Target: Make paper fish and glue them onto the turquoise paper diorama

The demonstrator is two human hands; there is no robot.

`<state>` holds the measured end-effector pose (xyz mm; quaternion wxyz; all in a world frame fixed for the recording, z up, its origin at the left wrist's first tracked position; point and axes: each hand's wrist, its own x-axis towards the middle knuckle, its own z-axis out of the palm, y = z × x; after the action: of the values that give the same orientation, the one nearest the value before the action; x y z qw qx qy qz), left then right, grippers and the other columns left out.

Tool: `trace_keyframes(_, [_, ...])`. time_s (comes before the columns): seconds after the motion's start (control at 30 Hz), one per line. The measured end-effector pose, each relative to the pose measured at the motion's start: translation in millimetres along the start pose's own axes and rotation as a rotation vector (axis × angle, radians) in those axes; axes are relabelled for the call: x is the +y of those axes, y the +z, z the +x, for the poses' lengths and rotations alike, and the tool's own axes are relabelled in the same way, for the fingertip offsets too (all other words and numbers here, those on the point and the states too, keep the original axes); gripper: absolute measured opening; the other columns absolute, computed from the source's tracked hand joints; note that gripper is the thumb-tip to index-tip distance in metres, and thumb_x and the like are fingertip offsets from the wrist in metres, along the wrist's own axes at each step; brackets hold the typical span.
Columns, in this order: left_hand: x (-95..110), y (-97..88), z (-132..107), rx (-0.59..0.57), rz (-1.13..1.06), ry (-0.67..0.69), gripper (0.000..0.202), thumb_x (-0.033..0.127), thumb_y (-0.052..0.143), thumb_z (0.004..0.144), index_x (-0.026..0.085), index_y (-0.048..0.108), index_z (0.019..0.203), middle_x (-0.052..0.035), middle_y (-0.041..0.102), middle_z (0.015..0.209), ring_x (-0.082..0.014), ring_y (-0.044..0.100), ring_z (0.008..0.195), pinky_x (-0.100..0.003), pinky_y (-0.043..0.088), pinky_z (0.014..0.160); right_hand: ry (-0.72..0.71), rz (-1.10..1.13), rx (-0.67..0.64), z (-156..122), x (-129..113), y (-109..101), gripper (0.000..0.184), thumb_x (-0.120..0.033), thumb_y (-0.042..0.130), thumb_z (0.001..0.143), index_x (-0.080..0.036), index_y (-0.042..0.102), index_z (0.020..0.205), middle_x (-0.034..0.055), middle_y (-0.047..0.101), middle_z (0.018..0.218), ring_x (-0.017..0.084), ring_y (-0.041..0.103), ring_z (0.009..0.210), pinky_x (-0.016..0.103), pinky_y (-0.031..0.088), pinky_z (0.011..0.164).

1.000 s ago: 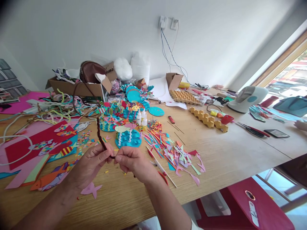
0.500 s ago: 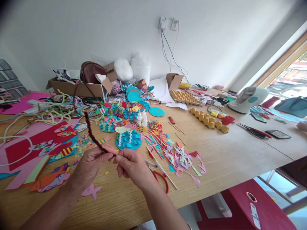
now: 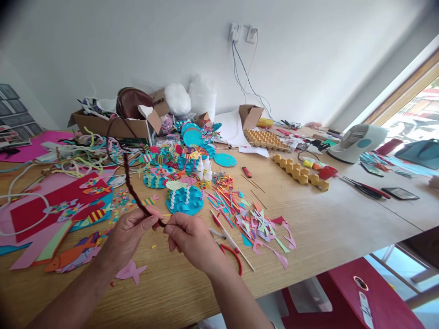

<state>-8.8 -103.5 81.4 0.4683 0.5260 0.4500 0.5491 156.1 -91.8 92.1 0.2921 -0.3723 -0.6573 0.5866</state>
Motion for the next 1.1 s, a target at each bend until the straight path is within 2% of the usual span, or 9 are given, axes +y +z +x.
trace_keyframes(0.17, [0, 4.5, -5, -0.072, -0.184, -0.051, 0.017, 0.031, 0.062, 0.075, 0.016, 0.062, 0.067, 0.0012, 0.057, 0.063, -0.0107, 0.05, 0.062, -0.02, 0.041, 0.06, 0.057, 0.231, -0.148, 7, -5, -10, 0.025, -0.038, 0.057, 0.075, -0.016, 0.052, 0.065, -0.0063, 0.048, 0.042, 0.004, 0.031, 0.036, 0.018, 0.021, 0.037])
trace_keyframes(0.3, [-4, 5.1, -6, -0.002, -0.319, -0.098, 0.014, 0.03, 0.065, 0.073, 0.017, 0.064, 0.072, 0.0014, 0.058, 0.063, -0.0098, 0.05, 0.059, -0.02, 0.042, 0.059, 0.045, 0.373, -0.085, 11, -5, -9, 0.027, -0.038, 0.062, 0.073, -0.015, 0.053, 0.062, -0.0058, 0.049, 0.041, 0.003, 0.032, 0.034, 0.018, 0.019, 0.036])
trace_keyframes(0.47, [-4, 3.9, -4, -0.026, -0.197, 0.015, 0.006, 0.019, 0.068, 0.067, 0.018, 0.065, 0.072, 0.0016, 0.061, 0.067, -0.0118, 0.055, 0.063, -0.021, 0.044, 0.062, 0.091, 0.514, -0.104, 11, 1, 3, 0.026, -0.038, 0.062, 0.074, -0.015, 0.055, 0.064, -0.0048, 0.051, 0.04, 0.003, 0.031, 0.031, 0.018, 0.016, 0.034])
trace_keyframes(0.6, [-4, 2.4, -3, 0.047, -0.141, 0.176, 0.007, 0.015, 0.063, 0.07, 0.02, 0.061, 0.065, 0.004, 0.057, 0.064, -0.0102, 0.053, 0.062, -0.02, 0.043, 0.061, 0.072, 0.567, -0.038, 9, 4, 21, 0.027, -0.041, 0.06, 0.075, -0.015, 0.054, 0.068, -0.0059, 0.049, 0.04, 0.003, 0.03, 0.031, 0.018, 0.017, 0.034])
trace_keyframes(0.73, [-4, -4.3, -1, 0.053, -0.054, 0.167, 0.007, 0.016, 0.063, 0.071, 0.019, 0.061, 0.065, 0.0026, 0.057, 0.064, -0.0111, 0.052, 0.064, -0.021, 0.043, 0.062, 0.047, 0.42, 0.06, 7, 2, 29, 0.029, -0.044, 0.057, 0.075, -0.016, 0.051, 0.068, -0.0064, 0.049, 0.041, 0.004, 0.031, 0.034, 0.017, 0.02, 0.036])
trace_keyframes(0.9, [-5, -8.2, 1, 0.126, -0.072, 0.074, 0.006, 0.022, 0.065, 0.069, 0.017, 0.063, 0.07, 0.0026, 0.056, 0.064, -0.0102, 0.051, 0.059, -0.02, 0.042, 0.058, 0.065, 0.203, 0.131, 6, 2, 21, 0.027, -0.043, 0.053, 0.078, -0.018, 0.048, 0.07, -0.0055, 0.051, 0.047, 0.005, 0.037, 0.038, 0.017, 0.027, 0.039])
trace_keyframes(1.03, [-3, -3.8, -2, 0.072, -0.08, 0.001, 0.011, 0.025, 0.063, 0.07, 0.018, 0.066, 0.078, 0.0012, 0.059, 0.066, -0.0113, 0.052, 0.06, -0.021, 0.042, 0.059, 0.036, 0.062, 0.148, 5, 5, 20, 0.022, -0.036, 0.048, 0.082, -0.018, 0.048, 0.07, -0.005, 0.051, 0.049, 0.006, 0.039, 0.04, 0.018, 0.029, 0.04])
trace_keyframes(1.1, [0, -2.2, -3, 0.057, -0.021, -0.002, 0.01, 0.025, 0.061, 0.071, 0.018, 0.066, 0.073, 0.0009, 0.059, 0.064, -0.0117, 0.051, 0.06, -0.021, 0.041, 0.058, 0.008, -0.047, 0.165, 4, 5, 21, 0.02, -0.032, 0.046, 0.084, -0.019, 0.049, 0.069, -0.0042, 0.052, 0.05, 0.007, 0.041, 0.042, 0.018, 0.03, 0.042])
